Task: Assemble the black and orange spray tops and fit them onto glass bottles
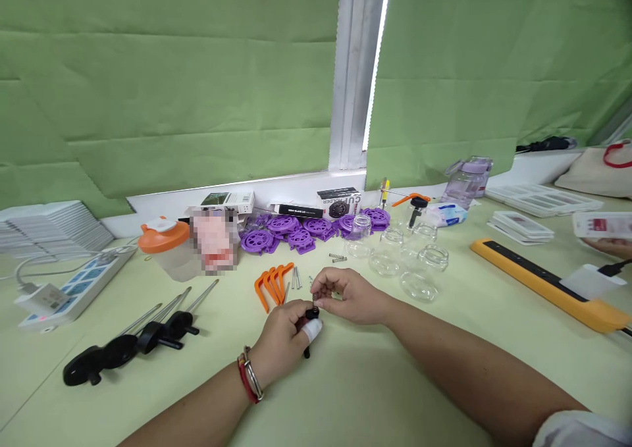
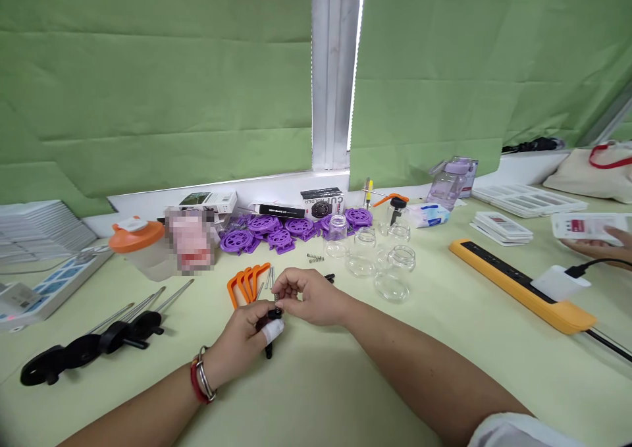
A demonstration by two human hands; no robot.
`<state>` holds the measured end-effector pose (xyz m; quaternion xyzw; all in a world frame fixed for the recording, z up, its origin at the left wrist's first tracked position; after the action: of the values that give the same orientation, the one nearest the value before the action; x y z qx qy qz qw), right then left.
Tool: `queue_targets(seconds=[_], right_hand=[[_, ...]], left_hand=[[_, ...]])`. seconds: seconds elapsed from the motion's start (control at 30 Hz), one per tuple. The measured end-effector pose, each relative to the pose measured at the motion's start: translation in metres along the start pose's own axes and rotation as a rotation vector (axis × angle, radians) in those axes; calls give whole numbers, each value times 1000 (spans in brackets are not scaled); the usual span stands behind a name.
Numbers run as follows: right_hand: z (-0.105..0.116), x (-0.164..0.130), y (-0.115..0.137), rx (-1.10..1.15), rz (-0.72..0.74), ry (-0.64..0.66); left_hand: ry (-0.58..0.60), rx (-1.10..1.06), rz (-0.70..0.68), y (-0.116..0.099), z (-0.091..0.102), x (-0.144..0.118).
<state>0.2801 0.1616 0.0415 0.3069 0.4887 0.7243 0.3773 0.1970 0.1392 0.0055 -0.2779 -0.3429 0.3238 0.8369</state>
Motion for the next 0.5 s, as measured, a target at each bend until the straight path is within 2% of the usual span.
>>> queue_targets(seconds=[0.17, 0.37, 0.5], right_hand=[[-4, -3, 5, -68, 8, 32], [0, -3, 6, -169, 18, -27], [-8, -4, 7, -275, 41, 36]], left_hand=[[-6, -10, 2, -1, 0, 0], [-15, -32, 9, 1, 1, 1], [-7, -59, 9, 0, 0, 2]])
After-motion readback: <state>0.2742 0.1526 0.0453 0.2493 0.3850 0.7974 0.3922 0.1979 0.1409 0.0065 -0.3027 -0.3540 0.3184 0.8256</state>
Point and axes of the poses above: each hand's wrist, its own x-axis towards the middle knuckle, its own z-axis out of the back of the hand, y = z × x, the point moved 10 cm from there along x, towards the middle knuckle, and after that the axes turned 15 degrees about -z, right-handed, at the moved point
